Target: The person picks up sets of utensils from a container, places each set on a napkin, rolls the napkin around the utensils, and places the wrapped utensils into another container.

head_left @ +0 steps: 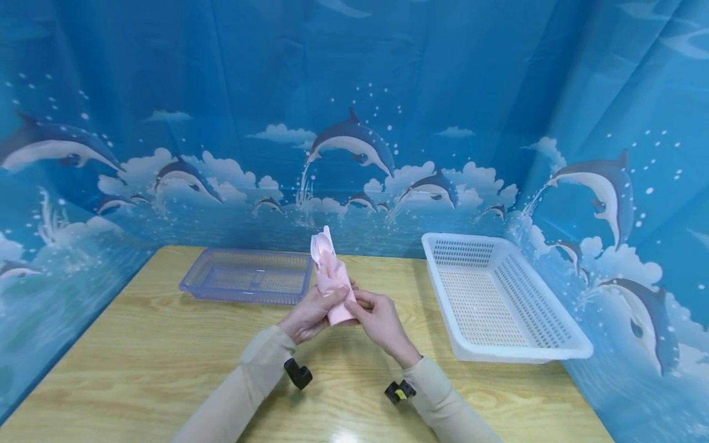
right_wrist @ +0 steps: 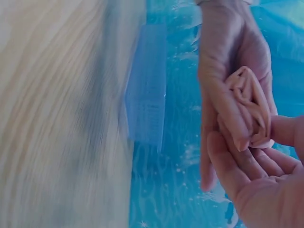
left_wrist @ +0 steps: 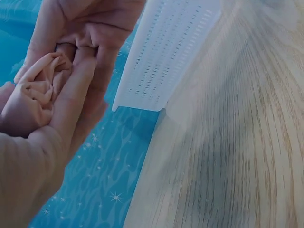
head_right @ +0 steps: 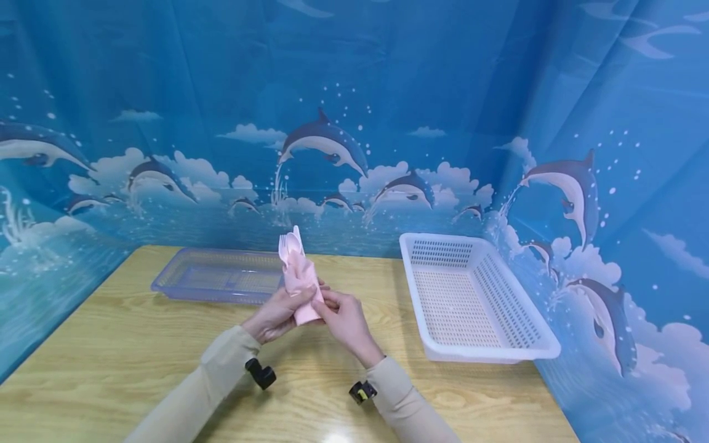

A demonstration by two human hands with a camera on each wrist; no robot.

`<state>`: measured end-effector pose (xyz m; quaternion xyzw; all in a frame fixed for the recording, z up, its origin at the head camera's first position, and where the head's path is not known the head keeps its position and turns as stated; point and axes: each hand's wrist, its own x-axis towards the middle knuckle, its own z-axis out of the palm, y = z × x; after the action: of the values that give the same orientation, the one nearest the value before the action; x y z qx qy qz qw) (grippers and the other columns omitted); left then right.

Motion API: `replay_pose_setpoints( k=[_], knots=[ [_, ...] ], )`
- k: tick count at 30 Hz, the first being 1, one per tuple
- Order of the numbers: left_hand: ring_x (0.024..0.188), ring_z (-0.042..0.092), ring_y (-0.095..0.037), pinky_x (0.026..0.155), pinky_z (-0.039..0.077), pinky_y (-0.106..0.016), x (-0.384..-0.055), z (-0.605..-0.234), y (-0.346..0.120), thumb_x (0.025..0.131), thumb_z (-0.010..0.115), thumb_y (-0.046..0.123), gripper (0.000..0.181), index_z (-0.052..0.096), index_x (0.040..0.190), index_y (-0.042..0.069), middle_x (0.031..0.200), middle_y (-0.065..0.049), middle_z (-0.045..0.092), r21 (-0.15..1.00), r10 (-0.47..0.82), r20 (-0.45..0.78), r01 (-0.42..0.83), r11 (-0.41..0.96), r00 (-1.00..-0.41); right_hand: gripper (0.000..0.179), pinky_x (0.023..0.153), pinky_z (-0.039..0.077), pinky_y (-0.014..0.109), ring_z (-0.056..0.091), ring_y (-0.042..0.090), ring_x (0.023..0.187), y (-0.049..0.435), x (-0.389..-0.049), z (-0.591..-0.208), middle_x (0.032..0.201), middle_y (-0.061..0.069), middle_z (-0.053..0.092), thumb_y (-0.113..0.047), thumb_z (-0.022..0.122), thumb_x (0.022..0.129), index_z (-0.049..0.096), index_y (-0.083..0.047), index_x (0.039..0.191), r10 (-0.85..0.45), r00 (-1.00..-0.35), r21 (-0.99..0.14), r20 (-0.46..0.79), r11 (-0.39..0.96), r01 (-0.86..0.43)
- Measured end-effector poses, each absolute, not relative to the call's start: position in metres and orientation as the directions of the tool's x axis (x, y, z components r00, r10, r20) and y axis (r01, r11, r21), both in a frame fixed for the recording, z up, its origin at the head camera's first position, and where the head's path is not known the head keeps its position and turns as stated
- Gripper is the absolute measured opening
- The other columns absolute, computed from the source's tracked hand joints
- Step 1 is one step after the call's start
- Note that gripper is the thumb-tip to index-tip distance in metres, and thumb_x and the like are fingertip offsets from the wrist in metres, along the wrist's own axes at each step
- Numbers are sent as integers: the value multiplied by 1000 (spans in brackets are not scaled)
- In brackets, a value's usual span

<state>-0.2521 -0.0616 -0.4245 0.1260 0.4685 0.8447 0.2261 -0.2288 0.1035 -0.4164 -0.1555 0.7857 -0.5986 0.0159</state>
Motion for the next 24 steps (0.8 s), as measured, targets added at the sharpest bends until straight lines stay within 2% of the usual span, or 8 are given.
replay_pose_setpoints(
  k=[2,8,13,16,20,24],
  knots=[
    [101,69,-23,97,51,-53,-253,-425,-61,103,49,15,35,40,133,1,113,-10,63,860,518,-5,-268,-435,-855,34,82,59,46,72,29,97,103,-229,-416,110,24,70,-11,62,96,61,5,126,-260,-956,-962,136,195,-190],
    [101,69,-20,101,50,-49,-253,-426,-64,100,55,12,47,37,139,-7,116,-10,65,924,536,-40,-236,-302,-844,32,82,60,32,71,28,100,103,-232,-417,111,28,69,-2,59,95,60,9,125,-147,-980,-982,135,111,-152],
    [100,69,-21,95,55,-41,-255,-426,-67,103,49,18,48,37,142,-8,118,-15,65,944,524,-42,-205,-257,-851,32,80,60,27,71,26,97,104,-234,-419,111,29,68,-2,59,96,59,10,126,-69,-988,-987,137,75,-143],
    [96,70,-18,91,57,-35,-256,-426,-68,105,45,22,48,38,139,-11,112,-12,66,952,506,-34,-182,-246,-862,33,80,59,25,71,23,96,104,-234,-420,112,28,68,-2,59,96,58,9,127,-56,-991,-991,118,60,-121],
    [95,69,-13,91,57,-31,-257,-426,-69,106,43,18,43,40,134,-15,107,-8,66,958,489,-22,-158,-238,-872,34,80,57,20,69,19,99,103,-235,-422,115,26,68,-4,59,96,58,7,128,-44,-995,-994,94,59,-97],
    [98,68,-14,92,57,-30,-256,-425,-69,106,41,18,43,40,135,-14,112,-10,65,958,490,-31,-166,-235,-871,33,78,57,19,69,15,96,104,-237,-424,115,24,69,-4,62,95,61,5,126,-21,-997,-996,73,49,-74]
  ],
)
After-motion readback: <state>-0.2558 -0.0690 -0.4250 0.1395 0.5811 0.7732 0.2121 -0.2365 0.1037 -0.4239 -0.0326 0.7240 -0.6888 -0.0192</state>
